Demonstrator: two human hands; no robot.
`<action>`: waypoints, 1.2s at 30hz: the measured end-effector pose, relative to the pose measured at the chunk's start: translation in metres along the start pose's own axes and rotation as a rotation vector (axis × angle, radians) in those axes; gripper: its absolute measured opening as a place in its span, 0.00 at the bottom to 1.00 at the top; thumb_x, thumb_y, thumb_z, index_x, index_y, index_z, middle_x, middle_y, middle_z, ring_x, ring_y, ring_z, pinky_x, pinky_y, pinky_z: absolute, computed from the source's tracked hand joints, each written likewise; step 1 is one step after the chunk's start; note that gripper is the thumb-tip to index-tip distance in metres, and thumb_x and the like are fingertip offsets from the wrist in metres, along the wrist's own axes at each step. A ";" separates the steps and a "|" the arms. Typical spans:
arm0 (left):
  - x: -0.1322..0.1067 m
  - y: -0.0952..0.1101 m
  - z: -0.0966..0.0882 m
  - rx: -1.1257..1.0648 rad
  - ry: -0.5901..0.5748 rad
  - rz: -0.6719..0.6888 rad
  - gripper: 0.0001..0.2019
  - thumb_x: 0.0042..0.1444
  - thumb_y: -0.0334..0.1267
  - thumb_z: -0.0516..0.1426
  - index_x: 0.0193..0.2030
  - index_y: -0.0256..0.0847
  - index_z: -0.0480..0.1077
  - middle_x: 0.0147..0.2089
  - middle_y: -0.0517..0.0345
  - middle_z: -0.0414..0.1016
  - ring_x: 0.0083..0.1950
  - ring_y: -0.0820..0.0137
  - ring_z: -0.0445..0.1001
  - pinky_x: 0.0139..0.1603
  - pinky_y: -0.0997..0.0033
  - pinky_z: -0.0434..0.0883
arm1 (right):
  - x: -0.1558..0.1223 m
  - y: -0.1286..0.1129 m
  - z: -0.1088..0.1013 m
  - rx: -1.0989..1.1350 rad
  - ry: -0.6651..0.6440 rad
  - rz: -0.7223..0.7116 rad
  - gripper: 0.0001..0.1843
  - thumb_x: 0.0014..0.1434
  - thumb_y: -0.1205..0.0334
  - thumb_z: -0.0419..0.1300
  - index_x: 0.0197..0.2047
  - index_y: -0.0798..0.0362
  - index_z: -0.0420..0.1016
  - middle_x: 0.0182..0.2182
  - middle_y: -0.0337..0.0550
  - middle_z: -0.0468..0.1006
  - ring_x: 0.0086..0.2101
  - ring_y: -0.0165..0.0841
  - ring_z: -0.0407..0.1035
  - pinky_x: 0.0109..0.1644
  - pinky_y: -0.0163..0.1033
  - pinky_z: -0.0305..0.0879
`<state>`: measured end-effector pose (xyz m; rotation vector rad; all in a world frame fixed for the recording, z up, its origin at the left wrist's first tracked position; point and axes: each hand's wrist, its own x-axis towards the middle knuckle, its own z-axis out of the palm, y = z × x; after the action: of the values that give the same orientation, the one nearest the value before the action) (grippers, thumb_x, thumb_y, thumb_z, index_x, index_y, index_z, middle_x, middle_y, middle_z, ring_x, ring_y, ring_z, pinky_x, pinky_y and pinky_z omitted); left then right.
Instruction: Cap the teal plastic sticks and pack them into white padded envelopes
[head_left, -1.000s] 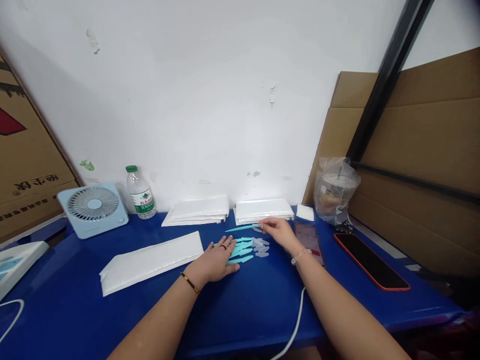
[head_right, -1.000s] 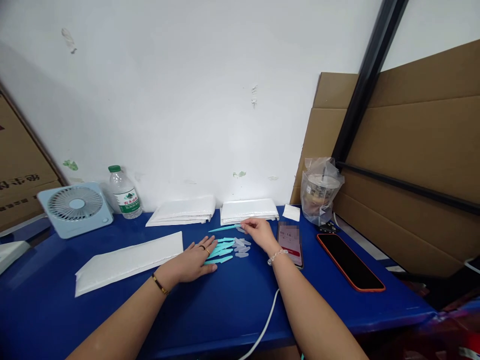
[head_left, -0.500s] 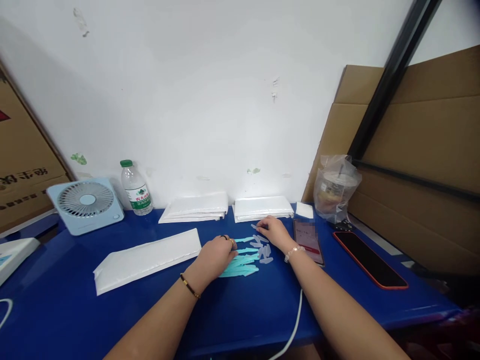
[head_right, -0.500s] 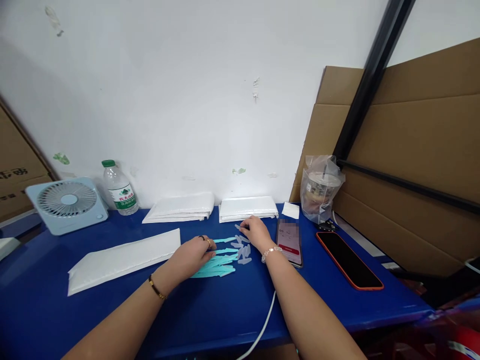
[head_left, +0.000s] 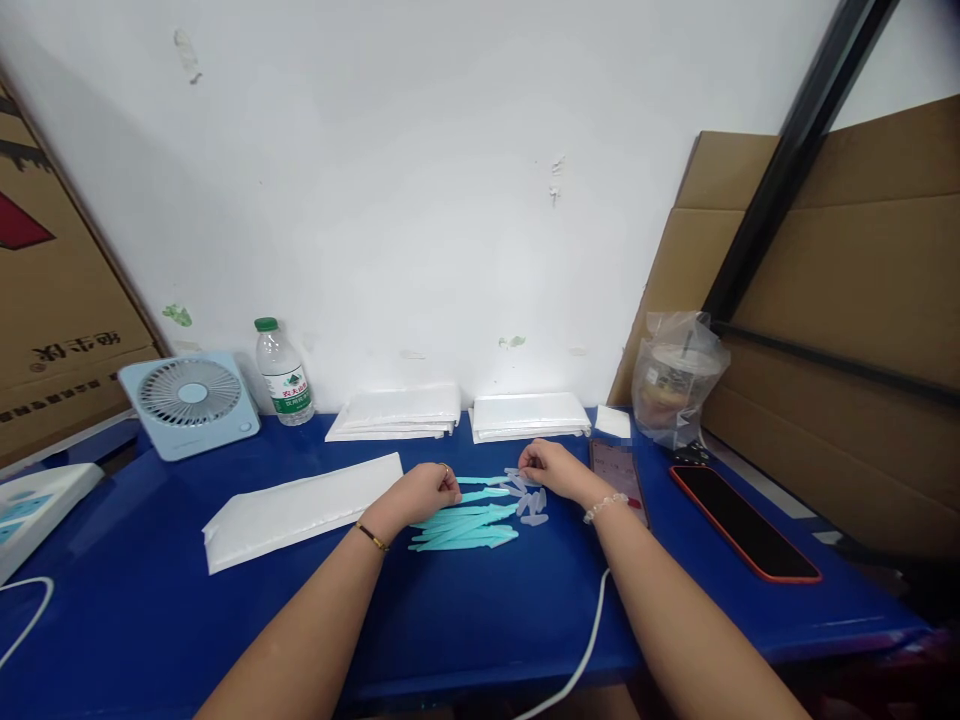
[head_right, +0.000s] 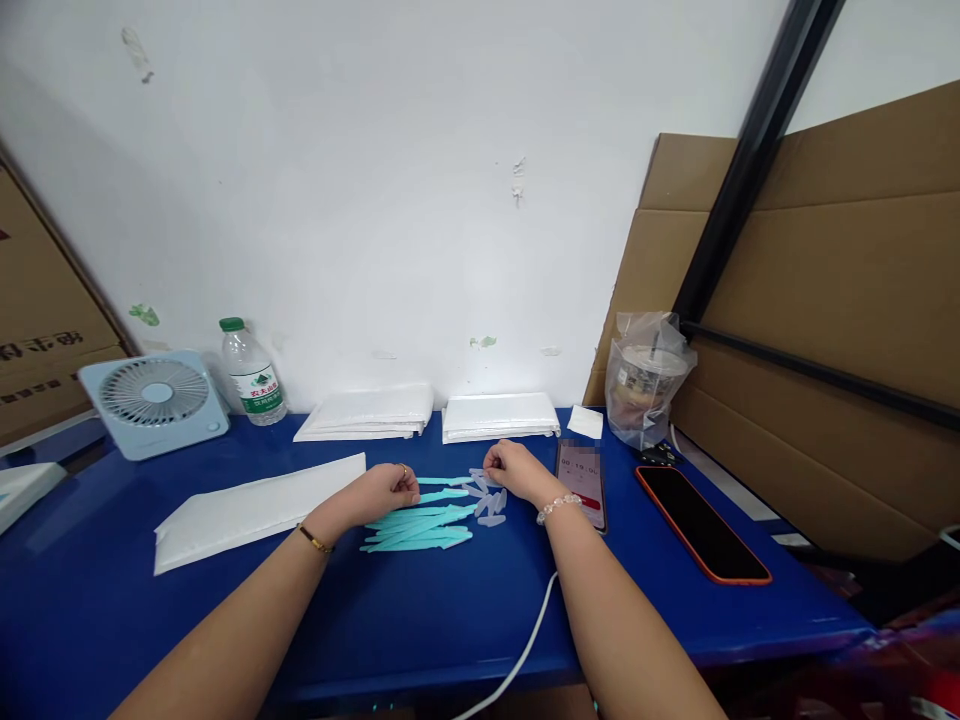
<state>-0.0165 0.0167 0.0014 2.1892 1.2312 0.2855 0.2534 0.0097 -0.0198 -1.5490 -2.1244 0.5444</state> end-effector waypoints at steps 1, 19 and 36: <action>0.000 -0.001 -0.002 -0.014 0.006 -0.005 0.11 0.48 0.44 0.54 0.30 0.39 0.70 0.29 0.58 0.72 0.30 0.70 0.67 0.28 0.74 0.61 | -0.003 0.001 -0.002 0.010 -0.031 -0.010 0.04 0.52 0.67 0.57 0.32 0.54 0.73 0.31 0.41 0.72 0.29 0.30 0.65 0.32 0.33 0.60; 0.008 -0.017 -0.007 -0.169 0.031 -0.003 0.15 0.47 0.49 0.55 0.32 0.39 0.70 0.28 0.59 0.69 0.30 0.70 0.65 0.29 0.73 0.62 | -0.013 -0.030 -0.009 -0.022 0.140 -0.191 0.03 0.56 0.65 0.57 0.34 0.53 0.71 0.29 0.39 0.73 0.28 0.29 0.65 0.32 0.34 0.58; 0.003 0.001 0.000 -0.003 0.124 0.089 0.17 0.45 0.51 0.58 0.36 0.42 0.72 0.35 0.57 0.71 0.35 0.69 0.69 0.31 0.73 0.62 | -0.005 -0.023 0.003 -0.097 0.133 -0.163 0.04 0.54 0.68 0.58 0.34 0.53 0.74 0.33 0.42 0.74 0.31 0.31 0.67 0.34 0.35 0.60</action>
<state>-0.0141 0.0184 0.0014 2.2561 1.1992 0.4654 0.2356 -0.0018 -0.0100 -1.4043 -2.1768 0.2788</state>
